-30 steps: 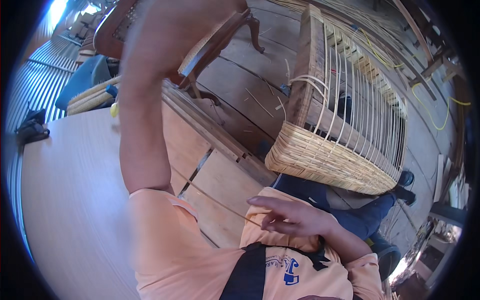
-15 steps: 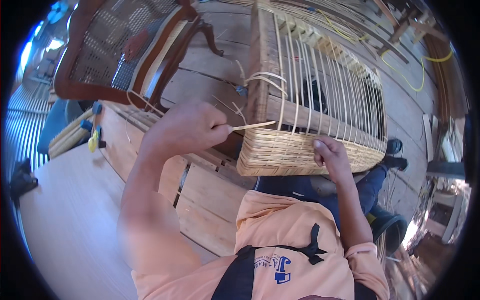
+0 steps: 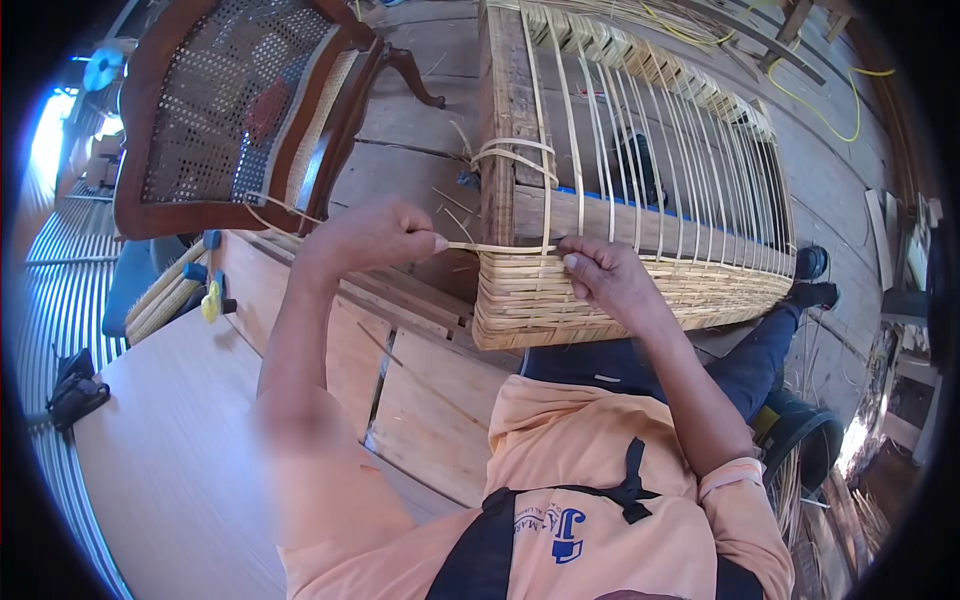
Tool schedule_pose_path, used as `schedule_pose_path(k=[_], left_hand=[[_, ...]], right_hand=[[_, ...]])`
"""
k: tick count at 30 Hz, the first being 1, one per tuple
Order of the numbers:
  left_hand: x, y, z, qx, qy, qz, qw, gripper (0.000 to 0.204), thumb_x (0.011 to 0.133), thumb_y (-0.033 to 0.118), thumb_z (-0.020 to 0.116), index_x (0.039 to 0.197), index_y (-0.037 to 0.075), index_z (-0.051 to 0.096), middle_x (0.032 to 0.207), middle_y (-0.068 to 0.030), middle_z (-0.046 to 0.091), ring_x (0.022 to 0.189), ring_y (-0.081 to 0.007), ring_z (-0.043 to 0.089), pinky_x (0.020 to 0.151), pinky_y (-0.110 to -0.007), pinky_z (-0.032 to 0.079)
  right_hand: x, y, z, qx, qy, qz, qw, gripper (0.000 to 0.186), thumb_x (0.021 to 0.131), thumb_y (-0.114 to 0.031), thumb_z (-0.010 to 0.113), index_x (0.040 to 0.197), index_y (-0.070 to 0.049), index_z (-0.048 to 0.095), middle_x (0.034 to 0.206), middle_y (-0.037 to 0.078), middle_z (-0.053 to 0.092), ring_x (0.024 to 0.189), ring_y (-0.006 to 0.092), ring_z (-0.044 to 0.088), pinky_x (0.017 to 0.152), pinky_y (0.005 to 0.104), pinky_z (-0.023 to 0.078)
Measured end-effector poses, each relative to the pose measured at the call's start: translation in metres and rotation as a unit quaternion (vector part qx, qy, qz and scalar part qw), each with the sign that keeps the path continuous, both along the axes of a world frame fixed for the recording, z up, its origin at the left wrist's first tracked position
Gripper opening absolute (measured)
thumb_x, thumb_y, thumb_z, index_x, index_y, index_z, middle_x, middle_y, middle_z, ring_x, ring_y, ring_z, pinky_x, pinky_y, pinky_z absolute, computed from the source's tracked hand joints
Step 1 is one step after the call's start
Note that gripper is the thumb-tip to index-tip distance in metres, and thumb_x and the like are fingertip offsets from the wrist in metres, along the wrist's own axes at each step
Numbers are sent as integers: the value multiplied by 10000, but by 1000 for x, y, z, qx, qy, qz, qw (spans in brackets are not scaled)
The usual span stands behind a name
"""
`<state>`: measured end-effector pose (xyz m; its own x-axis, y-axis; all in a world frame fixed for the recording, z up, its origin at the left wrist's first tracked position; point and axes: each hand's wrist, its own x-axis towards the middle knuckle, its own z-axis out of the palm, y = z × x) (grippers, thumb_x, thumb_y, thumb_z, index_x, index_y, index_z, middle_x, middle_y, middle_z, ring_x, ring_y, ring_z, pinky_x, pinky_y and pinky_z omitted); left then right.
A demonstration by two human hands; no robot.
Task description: The person is weaving thin bamboo strips onto a cage frame and applying glue to secure them.
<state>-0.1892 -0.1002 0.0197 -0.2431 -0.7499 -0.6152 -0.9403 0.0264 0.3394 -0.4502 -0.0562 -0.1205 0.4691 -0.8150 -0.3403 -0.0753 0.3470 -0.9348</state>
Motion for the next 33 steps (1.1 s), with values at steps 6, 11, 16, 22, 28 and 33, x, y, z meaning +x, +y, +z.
schedule_pose_path(k=[6, 11, 16, 22, 28, 33], left_hand=[[-2, -3, -2, 20, -16, -20, 999, 341, 814, 276, 583, 663, -29, 581, 513, -38, 448, 494, -115, 408, 475, -331, 348], [-23, 1, -17, 44, 40, -18, 998, 379, 831, 277, 610, 619, -23, 515, 510, -23, 411, 477, -123, 404, 464, -342, 329], [-59, 14, -9, -186, -94, -86, 974, 280, 843, 259, 610, 914, -11, 630, 896, -125, 649, 883, -313, 617, 778, -385, 474], [-116, 6, -57, -346, 162, -228, 896, 224, 907, 224, 533, 976, 30, 621, 1010, -140, 623, 945, -301, 595, 817, -383, 471], [-165, 14, -86, -206, 134, -205, 948, 261, 887, 286, 566, 849, 36, 627, 778, -151, 603, 750, -315, 599, 690, -416, 457], [-162, 38, -86, -303, 61, 64, 949, 261, 861, 246, 557, 738, 24, 616, 656, -176, 578, 632, -367, 577, 606, -443, 458]], right_hand=[[15, 15, -7, 115, -157, -137, 971, 128, 917, -93, 554, 992, 7, 578, 644, 15, 547, 516, 54, 472, 441, 198, 381], [14, 10, -9, 65, -141, -207, 966, 154, 881, -84, 590, 754, -43, 512, 568, 12, 529, 440, 50, 437, 376, 203, 326], [-80, 15, -45, 67, -48, -284, 955, 142, 876, -161, 594, 777, -76, 537, 576, -7, 513, 439, 63, 465, 388, 194, 365], [-136, 51, -16, 36, -104, -299, 948, 160, 881, -104, 604, 754, -51, 521, 541, -4, 503, 403, 54, 413, 376, 190, 321], [-141, 32, -11, -35, -69, -248, 966, 182, 891, -117, 587, 744, -51, 503, 543, -14, 474, 436, 50, 413, 403, 196, 319], [-103, -33, -32, -6, -160, -252, 954, 150, 909, -157, 556, 941, -13, 586, 595, 6, 525, 455, 67, 455, 398, 203, 327]])
